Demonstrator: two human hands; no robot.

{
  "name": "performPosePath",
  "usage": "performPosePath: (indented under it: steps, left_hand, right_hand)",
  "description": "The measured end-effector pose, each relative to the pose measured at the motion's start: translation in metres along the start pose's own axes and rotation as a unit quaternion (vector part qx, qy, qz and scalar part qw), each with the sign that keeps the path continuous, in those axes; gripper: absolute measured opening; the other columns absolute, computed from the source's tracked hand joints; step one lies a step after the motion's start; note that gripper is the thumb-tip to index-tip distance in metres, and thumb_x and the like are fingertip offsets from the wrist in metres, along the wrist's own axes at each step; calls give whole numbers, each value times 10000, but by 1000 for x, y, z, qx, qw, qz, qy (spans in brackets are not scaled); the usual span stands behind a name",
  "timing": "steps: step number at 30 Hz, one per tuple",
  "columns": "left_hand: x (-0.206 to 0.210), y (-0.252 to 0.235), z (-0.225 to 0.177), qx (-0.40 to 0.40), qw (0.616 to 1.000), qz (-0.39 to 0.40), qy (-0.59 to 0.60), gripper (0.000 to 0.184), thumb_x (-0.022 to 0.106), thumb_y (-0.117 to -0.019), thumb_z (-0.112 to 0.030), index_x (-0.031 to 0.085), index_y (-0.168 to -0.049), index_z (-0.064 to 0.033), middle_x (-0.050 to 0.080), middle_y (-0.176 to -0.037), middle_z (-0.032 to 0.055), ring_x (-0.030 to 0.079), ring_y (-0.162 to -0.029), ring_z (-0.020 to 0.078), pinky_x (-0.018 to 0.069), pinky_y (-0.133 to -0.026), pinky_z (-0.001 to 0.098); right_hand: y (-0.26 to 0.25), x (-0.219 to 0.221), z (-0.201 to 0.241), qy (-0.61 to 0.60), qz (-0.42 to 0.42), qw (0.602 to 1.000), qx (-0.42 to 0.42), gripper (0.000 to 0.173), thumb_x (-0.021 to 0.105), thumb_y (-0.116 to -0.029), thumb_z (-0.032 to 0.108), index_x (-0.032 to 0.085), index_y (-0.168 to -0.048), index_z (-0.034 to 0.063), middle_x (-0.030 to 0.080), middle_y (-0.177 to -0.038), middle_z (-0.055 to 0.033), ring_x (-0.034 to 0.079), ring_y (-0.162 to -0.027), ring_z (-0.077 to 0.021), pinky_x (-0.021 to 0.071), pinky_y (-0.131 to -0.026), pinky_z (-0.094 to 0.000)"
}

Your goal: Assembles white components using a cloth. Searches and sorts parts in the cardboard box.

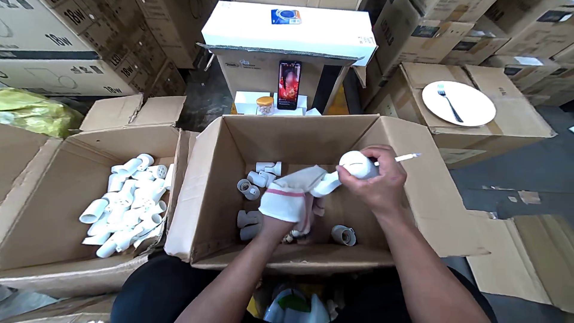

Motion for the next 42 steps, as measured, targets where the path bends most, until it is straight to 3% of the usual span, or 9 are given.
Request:
performPosePath:
  steps: [6,11,15,18,22,25,30,33,42]
  left_hand:
    - [-1,-16,55,-230,881,-199,364,276,568,-915,65,587,-1189,84,645,-1063,183,639,-986,213,560,-859,426]
    - [7,-31,69,-223,791,-180,541,282,325,-1088,-131,546,-1231,-28,657,-1043,129,660,-962,209,579,-840,414]
    - [17,-15,43,-103,890,-46,441,180,568,-930,-26,649,-1088,-60,703,-926,12,681,-876,89,590,-803,308]
    - [12,-10,15,-6,992,10,127,338,775,-876,-146,686,-1162,11,711,-1051,164,678,-995,229,543,-916,445]
    - [5,-28,-24,71,977,77,-184,360,699,-937,-327,706,-1193,-75,704,-1165,146,659,-1118,268,509,-976,453]
    - [9,-5,2,154,987,20,-50,451,807,-829,-322,721,-1134,-1,740,-1081,167,709,-1039,262,557,-936,449]
    - [1,-6,8,39,999,-15,8,357,769,-871,-189,710,-1128,52,713,-1114,248,676,-1101,357,500,-988,558]
    - [-1,-16,21,-46,989,-47,132,272,698,-863,-102,698,-1077,65,720,-1019,177,683,-1005,219,539,-933,427]
    - [12,-31,45,-232,809,-112,528,361,344,-1116,-243,631,-1066,-29,694,-864,106,695,-796,186,602,-717,369]
  right_hand:
    - [2,-4,15,-58,-22,995,-78,503,871,-704,321,609,-1011,21,668,-1054,-137,671,-990,-164,579,-821,-280]
    - [-1,-18,19,-94,-75,986,-115,499,852,-737,314,561,-1073,88,610,-1081,-59,643,-991,-136,577,-823,-291]
    - [5,-14,23,-94,-81,988,-90,545,883,-710,331,557,-1088,112,582,-1100,-49,622,-1020,-138,568,-845,-293]
    - [18,6,19,-193,-42,976,92,526,901,-705,257,572,-1086,102,617,-1072,-11,644,-956,-78,592,-796,-253]
    - [47,45,-15,-326,56,820,467,376,786,-883,247,578,-1115,36,684,-860,-101,691,-703,-198,621,-652,-373]
    - [66,61,-18,-331,109,755,556,349,717,-968,282,598,-1097,-20,698,-873,-142,695,-727,-204,614,-682,-363]
    - [61,61,-5,-289,103,810,500,409,840,-844,211,597,-1074,-24,684,-874,-128,690,-709,-186,617,-658,-336]
    - [59,61,0,-267,159,828,467,590,853,-806,276,568,-1237,-9,659,-1041,-128,688,-827,-174,615,-726,-327]
    - [51,48,34,-68,110,991,39,801,834,-758,601,636,-1235,-12,637,-1251,-208,637,-1141,-284,566,-934,-449]
Point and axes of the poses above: each hand's wrist, its own y-axis away from the middle knuckle, its own x-axis out of the palm, z = x × y, the point moved 6 cm from there along -y, towards the middle knuckle
